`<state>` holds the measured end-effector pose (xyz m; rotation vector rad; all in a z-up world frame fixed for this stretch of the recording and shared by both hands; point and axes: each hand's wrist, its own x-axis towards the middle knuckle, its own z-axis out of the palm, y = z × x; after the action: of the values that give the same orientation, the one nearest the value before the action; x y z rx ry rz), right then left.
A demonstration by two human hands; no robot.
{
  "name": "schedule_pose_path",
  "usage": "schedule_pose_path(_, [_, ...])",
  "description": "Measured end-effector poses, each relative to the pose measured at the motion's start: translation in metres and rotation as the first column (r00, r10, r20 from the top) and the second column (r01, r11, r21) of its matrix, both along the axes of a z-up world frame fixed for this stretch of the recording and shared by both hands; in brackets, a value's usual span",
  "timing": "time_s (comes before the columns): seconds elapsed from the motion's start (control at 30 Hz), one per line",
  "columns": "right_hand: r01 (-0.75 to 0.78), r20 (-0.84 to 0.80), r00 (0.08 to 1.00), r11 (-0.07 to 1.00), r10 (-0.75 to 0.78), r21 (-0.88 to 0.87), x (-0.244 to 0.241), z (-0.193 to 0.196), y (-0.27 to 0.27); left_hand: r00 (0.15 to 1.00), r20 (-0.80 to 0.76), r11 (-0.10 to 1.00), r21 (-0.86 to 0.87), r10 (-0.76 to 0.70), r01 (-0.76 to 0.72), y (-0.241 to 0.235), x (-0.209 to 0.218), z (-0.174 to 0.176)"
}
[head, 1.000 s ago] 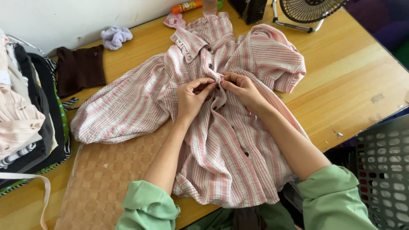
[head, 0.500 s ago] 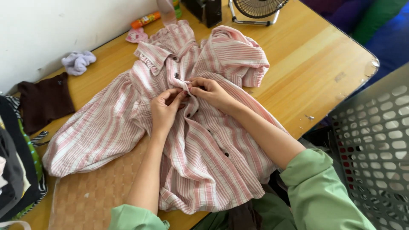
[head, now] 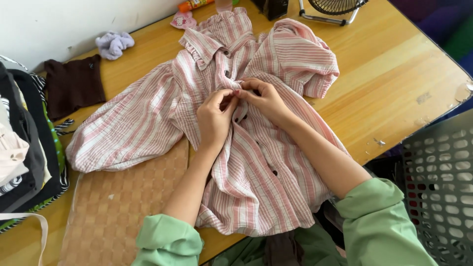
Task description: Folding shirts using a folding board.
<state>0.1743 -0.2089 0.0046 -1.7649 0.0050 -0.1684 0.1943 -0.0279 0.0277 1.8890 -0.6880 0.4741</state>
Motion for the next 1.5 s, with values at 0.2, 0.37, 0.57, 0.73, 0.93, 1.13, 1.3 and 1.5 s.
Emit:
schedule_pose_path(0.2, [-0.058,0.147,0.988,0.996,0.048,0.066,0.008,-0.024,-0.014,0.993,-0.028,0.991,-0.066,-0.117,0.115,-0.001,-0.001,0.005])
schedule_pose_path(0.37, [-0.081,0.054,0.996,0.969,0.071,0.233,0.005,-0.008,-0.01,0.974,-0.062,0.962,-0.182,-0.216,0.202,-0.002,0.011,-0.009])
schedule_pose_path(0.57, [0.017,0.068,0.997,0.984,-0.03,0.175,0.003,0.001,-0.016,0.937,-0.189,0.946,-0.192,-0.295,0.26,-0.006,0.028,-0.032])
schedule_pose_path(0.73, [0.345,0.179,0.917,0.934,-0.357,0.095,0.016,-0.007,-0.071,0.918,0.03,0.896,0.23,-0.396,0.379,-0.002,0.007,0.009])
schedule_pose_path(0.93, [0.289,0.138,0.944,0.953,-0.299,0.086,0.004,0.011,-0.071,0.969,-0.028,0.826,0.517,-0.247,0.225,-0.001,0.023,-0.026])
schedule_pose_path(1.13, [0.311,0.278,0.927,0.929,-0.251,-0.199,-0.011,0.033,-0.05,0.997,-0.078,0.808,0.589,0.029,0.022,0.029,0.056,-0.031])
schedule_pose_path(1.3, [-0.035,0.031,0.998,0.858,0.06,-0.513,-0.016,0.026,-0.03,0.97,-0.241,0.875,0.476,0.033,0.088,0.035,0.051,-0.013])
schedule_pose_path(1.5, [-0.024,0.29,0.918,0.766,0.272,-0.643,-0.009,0.008,-0.028,0.903,0.233,0.901,0.339,-0.36,0.272,0.001,0.022,-0.017])
